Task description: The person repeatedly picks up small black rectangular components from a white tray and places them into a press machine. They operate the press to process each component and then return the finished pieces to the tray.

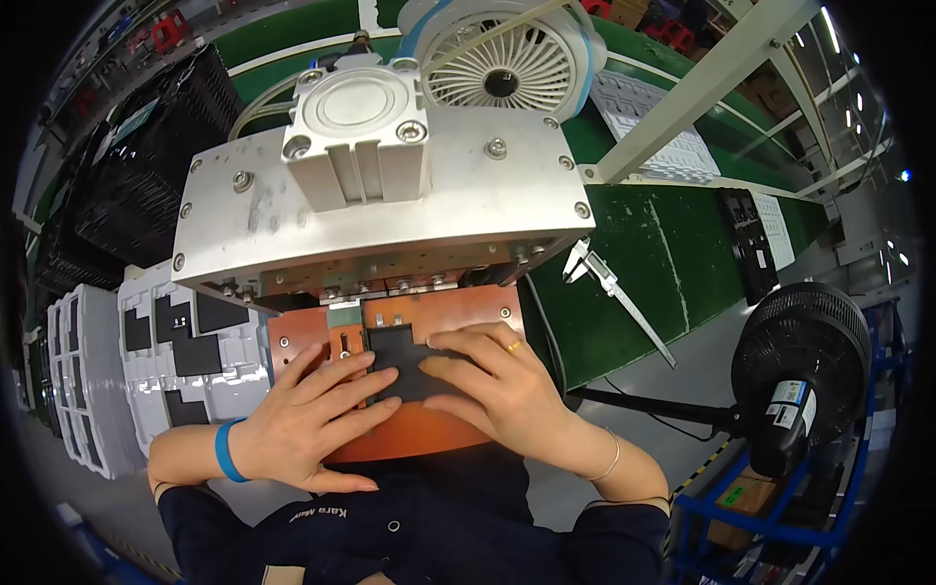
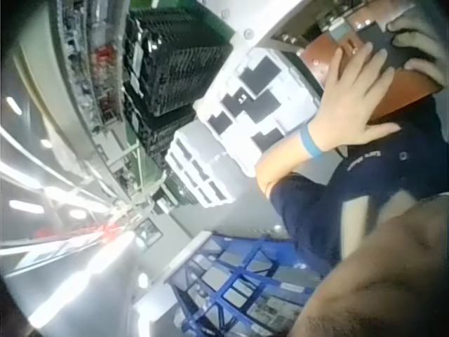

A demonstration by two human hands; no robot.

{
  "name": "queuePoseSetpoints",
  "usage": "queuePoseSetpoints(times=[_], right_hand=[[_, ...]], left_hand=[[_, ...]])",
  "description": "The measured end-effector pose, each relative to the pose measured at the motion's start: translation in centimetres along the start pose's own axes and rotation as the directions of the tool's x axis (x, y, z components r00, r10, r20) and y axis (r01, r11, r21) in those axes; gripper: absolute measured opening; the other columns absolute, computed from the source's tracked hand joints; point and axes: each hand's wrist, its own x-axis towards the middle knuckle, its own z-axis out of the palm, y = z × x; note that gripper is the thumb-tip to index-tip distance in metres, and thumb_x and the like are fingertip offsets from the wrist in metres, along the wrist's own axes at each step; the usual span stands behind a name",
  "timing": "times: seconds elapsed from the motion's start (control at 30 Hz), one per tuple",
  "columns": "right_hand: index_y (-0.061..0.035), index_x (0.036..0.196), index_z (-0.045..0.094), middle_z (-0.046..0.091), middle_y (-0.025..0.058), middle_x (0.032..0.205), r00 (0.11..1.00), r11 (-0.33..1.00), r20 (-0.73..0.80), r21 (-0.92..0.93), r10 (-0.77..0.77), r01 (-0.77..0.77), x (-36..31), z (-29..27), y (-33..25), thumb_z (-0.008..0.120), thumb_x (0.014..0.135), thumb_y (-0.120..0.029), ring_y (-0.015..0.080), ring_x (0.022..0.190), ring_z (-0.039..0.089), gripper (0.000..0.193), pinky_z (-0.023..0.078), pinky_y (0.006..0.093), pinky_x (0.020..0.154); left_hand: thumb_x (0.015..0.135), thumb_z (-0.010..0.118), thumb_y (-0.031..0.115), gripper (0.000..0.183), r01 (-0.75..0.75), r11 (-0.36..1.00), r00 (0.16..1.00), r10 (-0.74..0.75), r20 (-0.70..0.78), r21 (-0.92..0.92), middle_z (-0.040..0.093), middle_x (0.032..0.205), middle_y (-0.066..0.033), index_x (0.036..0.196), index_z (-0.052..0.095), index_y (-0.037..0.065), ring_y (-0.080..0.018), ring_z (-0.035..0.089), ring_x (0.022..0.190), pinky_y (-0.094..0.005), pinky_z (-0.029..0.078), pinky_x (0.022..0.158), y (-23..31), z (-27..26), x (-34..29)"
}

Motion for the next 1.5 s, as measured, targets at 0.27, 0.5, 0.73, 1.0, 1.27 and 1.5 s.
queuePoseSetpoints(times=[0.27, 0.5, 0.73, 1.0, 1.27, 1.5], right_hand=[[-0.0072, 0.096, 0.069, 0.064, 0.0061, 0.111, 1.000, 0.998, 0.005, 0.052, -0.029, 0.028, 2.3, -0.5, 1.7, 0.081, 0.070, -0.021, 0.0259, 0.100, 0.057, 0.032, 0.048, 0.0364, 0.087], [-0.0071, 0.093, 0.069, 0.064, 0.0060, 0.113, 0.999, 0.998, 0.017, 0.063, -0.028, 0.027, 2.4, -0.3, 1.8, 0.082, 0.068, -0.021, 0.0241, 0.101, 0.057, 0.031, 0.048, 0.0355, 0.085], [-0.0084, 0.085, 0.068, 0.067, 0.0063, 0.108, 0.999, 0.999, 0.043, 0.053, 0.005, -0.007, 2.2, -0.5, 1.7, 0.084, 0.068, -0.023, 0.0227, 0.096, 0.059, 0.028, 0.047, 0.0333, 0.080], [-0.0090, 0.083, 0.067, 0.066, 0.0049, 0.091, 0.999, 0.995, 0.043, 0.093, 0.033, -0.037, 2.1, -0.5, 1.9, 0.086, 0.067, -0.022, 0.0211, 0.081, 0.062, 0.028, 0.046, 0.0318, 0.075], [-0.0093, 0.081, 0.066, 0.065, 0.0042, 0.085, 0.992, 0.984, 0.099, 0.156, 0.077, -0.092, 2.1, -0.8, 2.1, 0.087, 0.066, -0.022, 0.0192, 0.074, 0.063, 0.029, 0.045, 0.0295, 0.070], [-0.0095, 0.080, 0.064, 0.068, 0.0055, 0.095, 0.998, 0.992, 0.057, 0.121, 0.041, -0.048, 2.4, -0.9, 2.0, 0.086, 0.067, -0.022, 0.0188, 0.078, 0.063, 0.029, 0.045, 0.0306, 0.072]], left_hand=[[0.078, 0.061, 0.070, 0.074, 0.056, 0.998, 0.994, -0.055, -0.091, 0.011, 0.051, 0.142, -0.0112, 0.131, 0.062, 0.017, -0.0377, 0.040, 0.133, -0.0588, 0.022, 0.111, -1.4, -0.8, 1.5], [0.079, 0.060, 0.070, 0.070, 0.069, 0.998, 0.995, -0.068, -0.074, 0.011, 0.052, 0.141, -0.0094, 0.127, 0.065, 0.020, -0.0363, 0.042, 0.131, -0.0561, 0.026, 0.109, -1.4, -0.7, 1.4], [0.085, 0.058, 0.064, 0.069, 0.068, 0.996, 0.994, -0.073, -0.079, -0.063, 0.048, 0.145, -0.0083, 0.134, 0.057, 0.015, -0.0322, 0.044, 0.129, -0.0486, 0.037, 0.099, -1.5, -0.9, 1.4], [0.081, 0.057, 0.072, 0.071, 0.077, 0.996, 0.993, -0.073, -0.091, 0.040, 0.053, 0.139, -0.0051, 0.131, 0.062, 0.022, -0.0285, 0.050, 0.113, -0.0385, 0.039, 0.088, -1.5, -0.5, 1.3], [0.083, 0.057, 0.068, 0.069, 0.087, 0.996, 0.993, -0.089, -0.082, -0.025, 0.049, 0.144, -0.0062, 0.132, 0.060, 0.019, -0.0286, 0.045, 0.123, -0.0438, 0.034, 0.096, -1.4, -0.4, 1.1], [0.085, 0.057, 0.065, 0.070, 0.080, 0.995, 0.994, -0.084, -0.069, -0.063, 0.047, 0.146, -0.0075, 0.135, 0.057, 0.016, -0.0305, 0.043, 0.128, -0.0470, 0.034, 0.099, -1.5, -0.5, 1.2]])
